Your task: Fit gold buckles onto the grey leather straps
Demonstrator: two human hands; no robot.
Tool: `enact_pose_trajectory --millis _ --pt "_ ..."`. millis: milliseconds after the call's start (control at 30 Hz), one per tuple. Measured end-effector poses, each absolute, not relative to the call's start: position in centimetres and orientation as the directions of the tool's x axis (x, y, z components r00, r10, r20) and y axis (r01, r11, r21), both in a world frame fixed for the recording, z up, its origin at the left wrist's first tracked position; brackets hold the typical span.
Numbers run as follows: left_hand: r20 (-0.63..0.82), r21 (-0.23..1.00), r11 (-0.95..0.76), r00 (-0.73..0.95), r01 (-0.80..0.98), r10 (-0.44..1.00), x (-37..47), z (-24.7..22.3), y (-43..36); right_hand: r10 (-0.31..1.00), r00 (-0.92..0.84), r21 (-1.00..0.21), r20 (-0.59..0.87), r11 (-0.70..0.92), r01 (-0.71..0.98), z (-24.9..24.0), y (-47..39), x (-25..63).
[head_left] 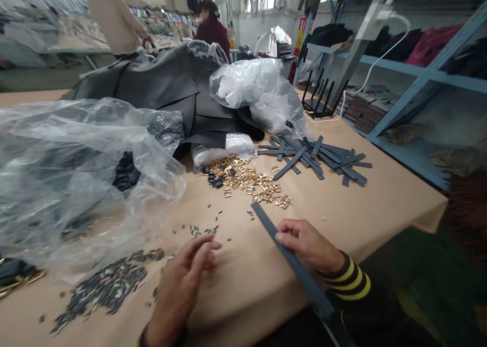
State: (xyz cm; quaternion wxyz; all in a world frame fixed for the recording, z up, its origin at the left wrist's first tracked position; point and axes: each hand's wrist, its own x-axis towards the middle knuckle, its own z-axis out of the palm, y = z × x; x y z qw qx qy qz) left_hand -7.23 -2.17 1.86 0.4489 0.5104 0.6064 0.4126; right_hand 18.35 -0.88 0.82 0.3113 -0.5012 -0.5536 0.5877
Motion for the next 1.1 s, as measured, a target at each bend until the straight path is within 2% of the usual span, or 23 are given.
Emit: enact_pose_trajectory --millis 33,100,233,367,500,667,833,1100 --pt "-0.229 0.961 0.224 0.012 0.159 0.973 -5.7 1.3 -2.1 0.877 -0.397 -0.961 -0.272 -0.223 0.166 0.7 -1.5 16.8" --pt "-0.321 0.946 0.324 0.106 -0.013 0.941 -3.3 0.3 -1.9 0.816 -0.491 -0.952 -0.306 -0.268 0.149 0.4 -2.4 14.7" --pt "-0.399 0.874 0.408 0.089 -0.263 0.913 -1.6 -0.6 -1.7 0.806 -0.495 -0.946 -0.323 -0.274 0.172 -0.1 -2.6 14.3" --pt "-0.445 0.816 0.443 0.088 -0.370 0.891 -1.9 -0.6 -1.9 0.823 -0.474 -0.949 -0.312 -0.248 0.195 -0.1 -2.3 15.0" --pt "-0.450 0.811 0.441 0.072 -0.385 0.890 -2.0 -0.6 -2.0 0.821 -0.475 -0.948 -0.317 -0.272 0.162 -0.2 -2.3 14.8" --pt "-0.455 0.815 0.462 0.110 -0.349 0.884 -1.8 -0.9 -2.3 0.771 -0.506 -0.864 -0.386 -0.494 -0.093 -0.9 -2.7 13.9" --pt "-0.454 0.829 0.455 0.085 -0.326 0.887 -1.7 -1.1 -2.7 0.778 -0.521 -0.816 -0.353 -0.528 -0.236 -1.5 -2.7 13.3" --pt "-0.443 0.831 0.468 0.152 -0.300 0.884 -1.8 -1.1 -2.7 0.781 -0.540 -0.815 -0.313 -0.513 -0.269 -1.2 -2.8 12.9"
